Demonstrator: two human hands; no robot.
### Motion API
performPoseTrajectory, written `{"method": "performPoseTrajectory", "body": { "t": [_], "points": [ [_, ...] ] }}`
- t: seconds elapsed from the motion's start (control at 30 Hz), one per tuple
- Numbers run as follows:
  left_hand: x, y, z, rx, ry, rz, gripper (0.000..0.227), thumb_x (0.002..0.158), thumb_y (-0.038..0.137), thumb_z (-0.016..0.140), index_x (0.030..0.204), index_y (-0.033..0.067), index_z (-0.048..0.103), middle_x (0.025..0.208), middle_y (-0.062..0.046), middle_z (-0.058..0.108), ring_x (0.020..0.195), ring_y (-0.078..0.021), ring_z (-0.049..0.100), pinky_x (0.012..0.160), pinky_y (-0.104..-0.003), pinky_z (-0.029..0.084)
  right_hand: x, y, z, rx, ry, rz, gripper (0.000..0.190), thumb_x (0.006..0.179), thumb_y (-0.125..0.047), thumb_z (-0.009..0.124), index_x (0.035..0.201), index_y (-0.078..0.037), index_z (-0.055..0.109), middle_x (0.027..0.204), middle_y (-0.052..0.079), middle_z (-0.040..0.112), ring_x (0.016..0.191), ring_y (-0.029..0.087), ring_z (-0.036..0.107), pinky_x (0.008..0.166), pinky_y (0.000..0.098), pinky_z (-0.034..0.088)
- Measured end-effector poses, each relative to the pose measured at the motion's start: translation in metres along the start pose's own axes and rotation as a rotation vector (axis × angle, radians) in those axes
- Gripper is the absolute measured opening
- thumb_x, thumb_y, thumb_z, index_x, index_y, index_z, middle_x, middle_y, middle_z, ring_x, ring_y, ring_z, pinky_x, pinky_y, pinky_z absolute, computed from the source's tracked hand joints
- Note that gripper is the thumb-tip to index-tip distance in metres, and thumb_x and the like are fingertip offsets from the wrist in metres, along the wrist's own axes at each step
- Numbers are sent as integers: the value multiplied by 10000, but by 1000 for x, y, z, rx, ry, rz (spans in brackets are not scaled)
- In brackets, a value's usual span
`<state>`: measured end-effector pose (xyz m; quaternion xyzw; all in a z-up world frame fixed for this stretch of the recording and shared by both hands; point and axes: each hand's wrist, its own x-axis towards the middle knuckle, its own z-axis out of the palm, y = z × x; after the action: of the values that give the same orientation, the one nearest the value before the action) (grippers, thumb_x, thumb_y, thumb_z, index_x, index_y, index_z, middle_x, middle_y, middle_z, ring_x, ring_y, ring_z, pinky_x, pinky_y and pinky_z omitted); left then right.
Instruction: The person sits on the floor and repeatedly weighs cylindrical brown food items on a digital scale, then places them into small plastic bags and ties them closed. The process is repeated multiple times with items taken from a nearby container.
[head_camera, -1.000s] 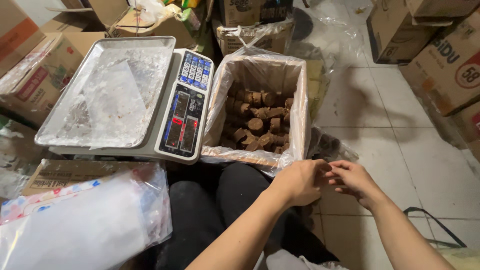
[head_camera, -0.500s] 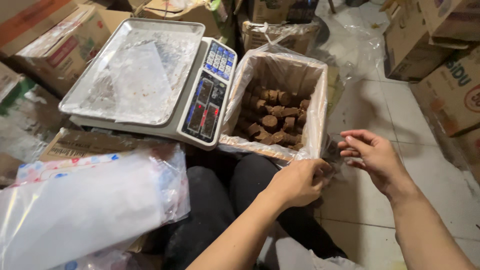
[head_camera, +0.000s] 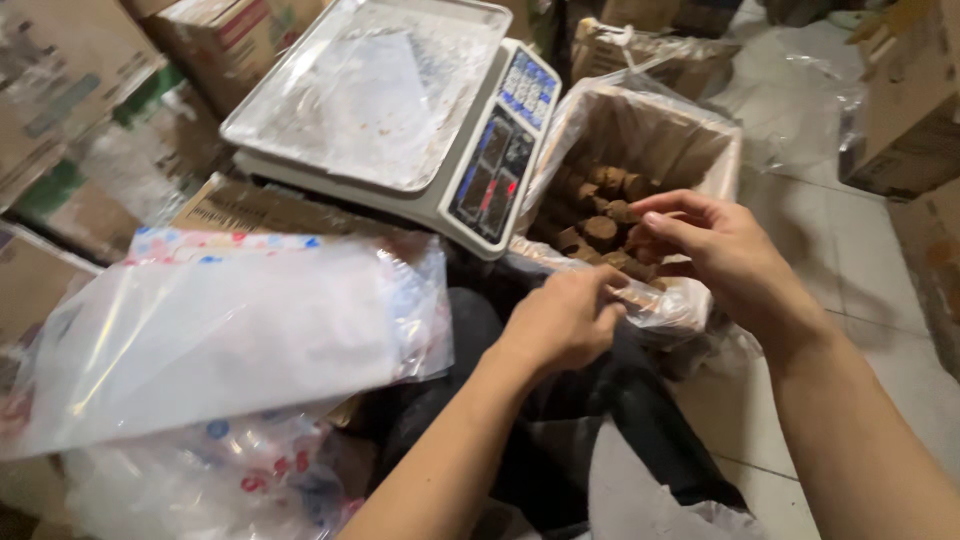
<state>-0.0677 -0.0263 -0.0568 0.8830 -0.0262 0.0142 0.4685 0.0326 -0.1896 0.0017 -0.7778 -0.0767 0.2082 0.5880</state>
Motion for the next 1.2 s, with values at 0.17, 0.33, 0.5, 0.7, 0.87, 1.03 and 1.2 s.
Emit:
{"method": "performPoseTrajectory", "body": {
  "t": [0.17, 0.33, 0.5, 0.7, 0.87, 1.03, 1.2],
  "points": [
    [-20, -30, -30, 43, 284, -29, 360, 853, 275, 692, 1180, 127, 715, 1213, -162, 700, 1193, -369, 630, 1022, -449, 483, 7, -12, 57, -28, -193, -10, 263, 969, -188, 636, 1193, -68, 702, 970, 39, 719, 849, 120, 684, 742, 282, 558],
    [-42, -55, -54, 62, 471, -230, 339, 826, 267, 694, 1142, 153, 738, 1301, -111, 625, 1356, -349, 445, 1095, -496, 395, 23, -9, 112, -92, -359, -14, 285, 946, -208, 646, 1185, -65, 703, 982, 22, 734, 848, 102, 686, 735, 276, 585],
    [-73, -82, -70, 145, 652, -385, 515, 824, 232, 711, 1321, 156, 600, 1419, -119, 503, 1437, -419, 259, 1083, -595, 327, 36, -4, 161, -145, -462, -13, 282, 972, -228, 651, 1197, -72, 719, 949, 36, 724, 801, 105, 653, 668, 260, 509],
    [-106, -119, -90, 277, 825, -526, 657, 838, 217, 734, 1434, 126, 475, 1471, -150, 440, 1454, -431, 238, 1085, -649, 297, 45, 8, 222, -354, -454, -19, 307, 910, -250, 687, 1146, -56, 723, 932, 56, 754, 839, 140, 729, 672, 275, 546],
    [-130, -138, -102, 289, 788, -636, 630, 843, 394, 787, 1335, 95, 530, 1490, -150, 409, 1446, -390, 229, 1089, -691, 229, 51, 32, 242, -651, -173, -112, 473, 822, -275, 797, 1175, 16, 675, 1007, 183, 745, 877, 254, 728, 762, 375, 576],
    [-136, -146, -103, 410, 812, -606, 704, 751, 445, 836, 1300, 94, 570, 1465, -171, 409, 1416, -410, 240, 1042, -668, 251, 58, 44, 227, -711, -68, -244, 678, 725, -349, 906, 1191, 37, 600, 1138, 210, 678, 990, 277, 686, 854, 390, 564],
    [-134, -154, -99, 476, 863, -521, 453, 805, 372, 796, 1190, 170, 670, 1443, -104, 503, 1424, -364, 342, 1079, -624, 271, 51, 38, 235, -698, 1, -320, 505, 842, -422, 805, 1152, -40, 690, 1108, 175, 720, 968, 272, 712, 829, 395, 581]
  ]
}}
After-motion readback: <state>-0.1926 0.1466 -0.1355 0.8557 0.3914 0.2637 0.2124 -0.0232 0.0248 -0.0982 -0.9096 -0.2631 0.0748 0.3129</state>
